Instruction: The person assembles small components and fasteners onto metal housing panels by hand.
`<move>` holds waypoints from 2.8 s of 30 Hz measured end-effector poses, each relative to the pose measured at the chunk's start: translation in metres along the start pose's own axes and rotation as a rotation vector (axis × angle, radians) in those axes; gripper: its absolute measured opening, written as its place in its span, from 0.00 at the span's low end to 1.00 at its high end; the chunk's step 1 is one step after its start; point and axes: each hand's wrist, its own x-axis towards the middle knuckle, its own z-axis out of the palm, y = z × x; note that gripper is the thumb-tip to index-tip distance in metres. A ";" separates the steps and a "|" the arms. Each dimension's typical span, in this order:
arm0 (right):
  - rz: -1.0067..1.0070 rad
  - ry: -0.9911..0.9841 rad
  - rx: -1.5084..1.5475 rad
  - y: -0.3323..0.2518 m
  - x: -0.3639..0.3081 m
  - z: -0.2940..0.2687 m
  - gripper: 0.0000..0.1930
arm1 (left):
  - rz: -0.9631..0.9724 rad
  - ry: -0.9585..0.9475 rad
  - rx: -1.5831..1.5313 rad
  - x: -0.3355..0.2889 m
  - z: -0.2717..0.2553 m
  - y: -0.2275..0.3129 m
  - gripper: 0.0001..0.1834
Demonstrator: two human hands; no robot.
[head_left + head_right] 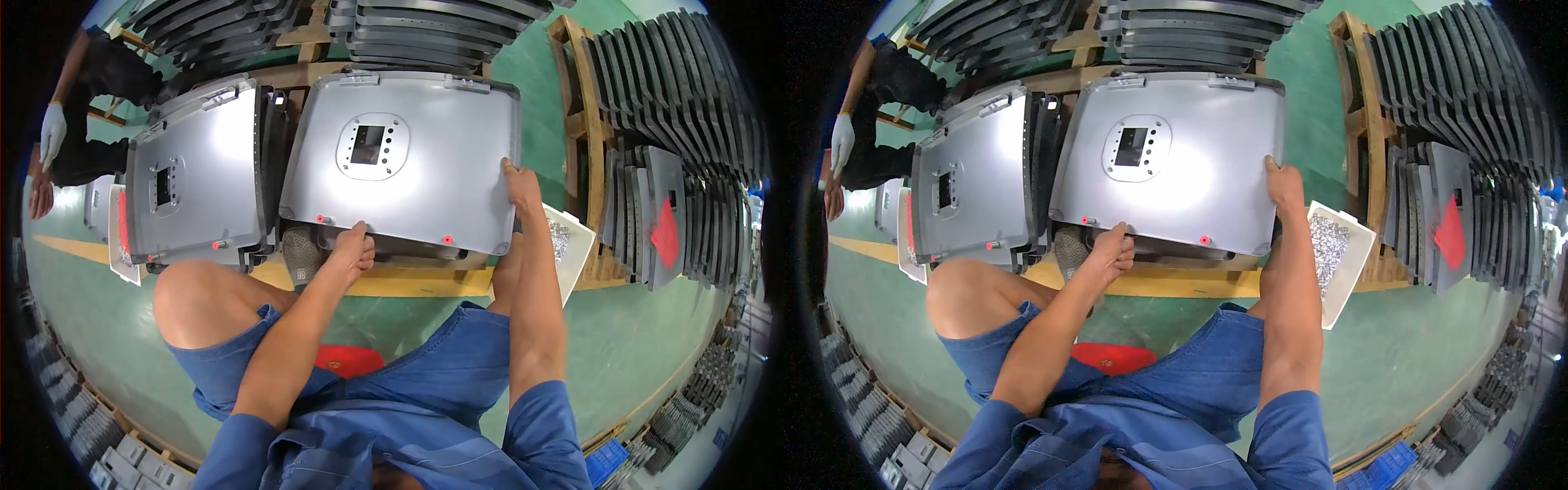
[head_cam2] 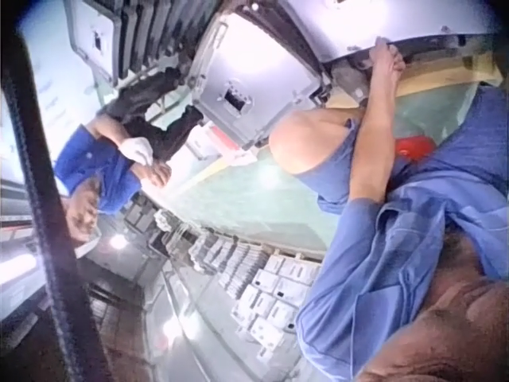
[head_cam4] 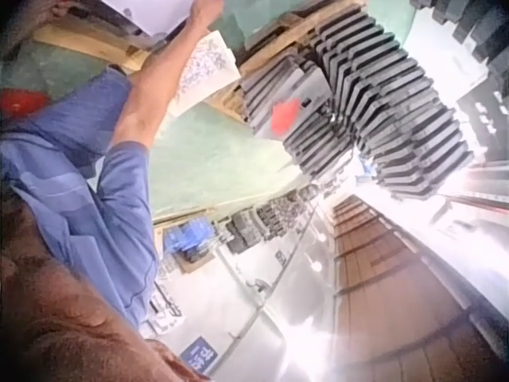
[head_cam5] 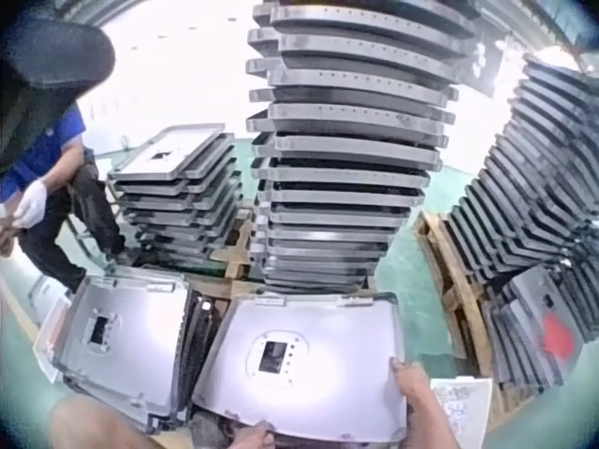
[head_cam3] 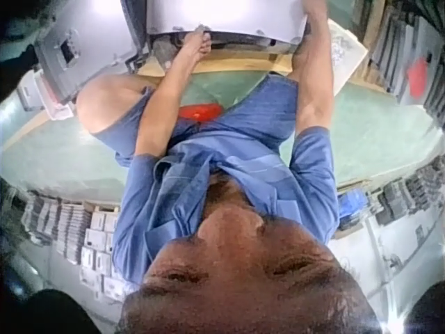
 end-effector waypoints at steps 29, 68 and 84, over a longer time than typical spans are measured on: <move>-0.298 0.287 0.434 -0.042 -0.177 -0.056 0.23 | 0.538 -0.155 0.111 -0.167 -0.027 0.020 0.16; -0.461 -0.264 0.373 -0.222 -0.130 0.249 0.18 | 0.375 0.272 -0.294 -0.151 -0.254 0.153 0.10; -0.882 -0.447 -0.303 -0.294 -0.096 0.296 0.27 | 0.265 0.083 -0.699 -0.148 -0.239 0.075 0.14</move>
